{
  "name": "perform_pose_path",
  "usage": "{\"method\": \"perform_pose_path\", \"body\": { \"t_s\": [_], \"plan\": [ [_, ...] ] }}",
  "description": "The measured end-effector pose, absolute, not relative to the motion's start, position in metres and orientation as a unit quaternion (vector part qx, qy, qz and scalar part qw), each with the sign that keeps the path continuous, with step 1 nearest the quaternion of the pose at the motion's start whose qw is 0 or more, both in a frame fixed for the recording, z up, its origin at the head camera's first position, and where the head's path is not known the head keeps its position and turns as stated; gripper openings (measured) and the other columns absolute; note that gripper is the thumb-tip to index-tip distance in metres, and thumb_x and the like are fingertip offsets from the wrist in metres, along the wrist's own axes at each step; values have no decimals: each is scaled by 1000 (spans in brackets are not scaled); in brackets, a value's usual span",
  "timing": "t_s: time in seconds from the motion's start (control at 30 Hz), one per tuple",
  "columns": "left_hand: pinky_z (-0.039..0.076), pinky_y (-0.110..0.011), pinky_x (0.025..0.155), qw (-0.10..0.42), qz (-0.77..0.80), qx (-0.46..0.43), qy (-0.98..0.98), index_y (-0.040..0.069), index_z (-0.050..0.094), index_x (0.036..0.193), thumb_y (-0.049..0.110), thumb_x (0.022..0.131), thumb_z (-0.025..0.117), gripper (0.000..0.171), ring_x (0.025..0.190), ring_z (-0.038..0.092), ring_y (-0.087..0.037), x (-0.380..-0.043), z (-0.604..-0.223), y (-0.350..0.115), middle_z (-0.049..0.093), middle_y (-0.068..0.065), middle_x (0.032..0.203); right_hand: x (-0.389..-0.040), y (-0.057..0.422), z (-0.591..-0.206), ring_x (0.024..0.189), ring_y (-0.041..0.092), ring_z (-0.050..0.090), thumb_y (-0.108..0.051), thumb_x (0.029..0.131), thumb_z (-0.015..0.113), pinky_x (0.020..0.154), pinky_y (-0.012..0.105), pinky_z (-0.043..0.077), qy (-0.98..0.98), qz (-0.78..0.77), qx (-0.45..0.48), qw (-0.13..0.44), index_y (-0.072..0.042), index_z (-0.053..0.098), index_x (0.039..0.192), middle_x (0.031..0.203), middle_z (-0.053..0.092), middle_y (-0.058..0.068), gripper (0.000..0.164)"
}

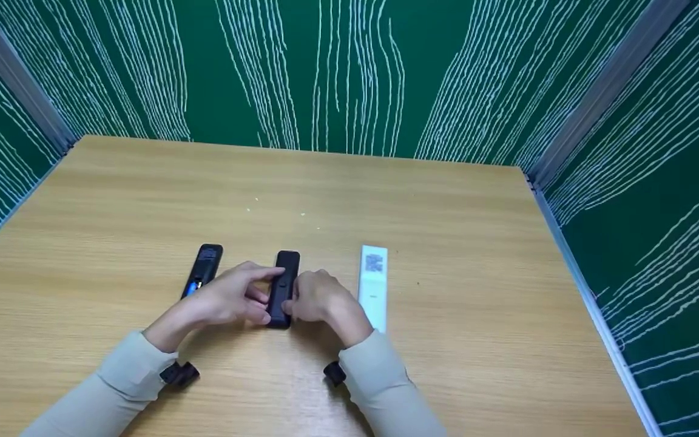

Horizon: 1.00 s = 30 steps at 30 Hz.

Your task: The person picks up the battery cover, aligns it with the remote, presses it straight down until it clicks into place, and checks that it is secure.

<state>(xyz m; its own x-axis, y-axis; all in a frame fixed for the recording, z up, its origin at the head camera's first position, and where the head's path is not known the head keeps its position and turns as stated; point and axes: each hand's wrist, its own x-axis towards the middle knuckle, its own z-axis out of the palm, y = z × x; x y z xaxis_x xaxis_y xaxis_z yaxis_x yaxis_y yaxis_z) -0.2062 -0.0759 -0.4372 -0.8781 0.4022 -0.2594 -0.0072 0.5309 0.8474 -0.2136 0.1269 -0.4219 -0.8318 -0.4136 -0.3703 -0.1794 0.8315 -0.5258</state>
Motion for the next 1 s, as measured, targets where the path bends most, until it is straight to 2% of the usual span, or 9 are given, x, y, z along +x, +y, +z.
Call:
{"method": "perform_pose_path", "body": {
  "t_s": [0.27,0.5,1.0],
  "plan": [
    [61,-29,89,222,477,112,843,8,48,160,-17,73,85,98,109,66,-25,-206,-438,-76,49,-19,136,-212,126,-420,69,17,60,-30,98,76,66,31,46,931,-223,-160,241,-15,70,88,68,69,-2,19],
    [62,-30,85,221,481,121,840,6,48,159,-18,73,84,96,110,68,-27,-205,-437,-78,48,-21,134,-213,127,-422,64,14,57,-28,96,77,60,28,45,929,-233,-174,231,-13,71,86,71,66,0,19],
    [62,-30,87,226,482,112,839,8,48,160,-17,74,84,96,111,67,-27,-206,-438,-77,49,-19,134,-218,128,-426,64,14,55,-28,98,74,60,28,44,927,-247,-168,226,-13,73,85,71,65,0,21]
  ]
}}
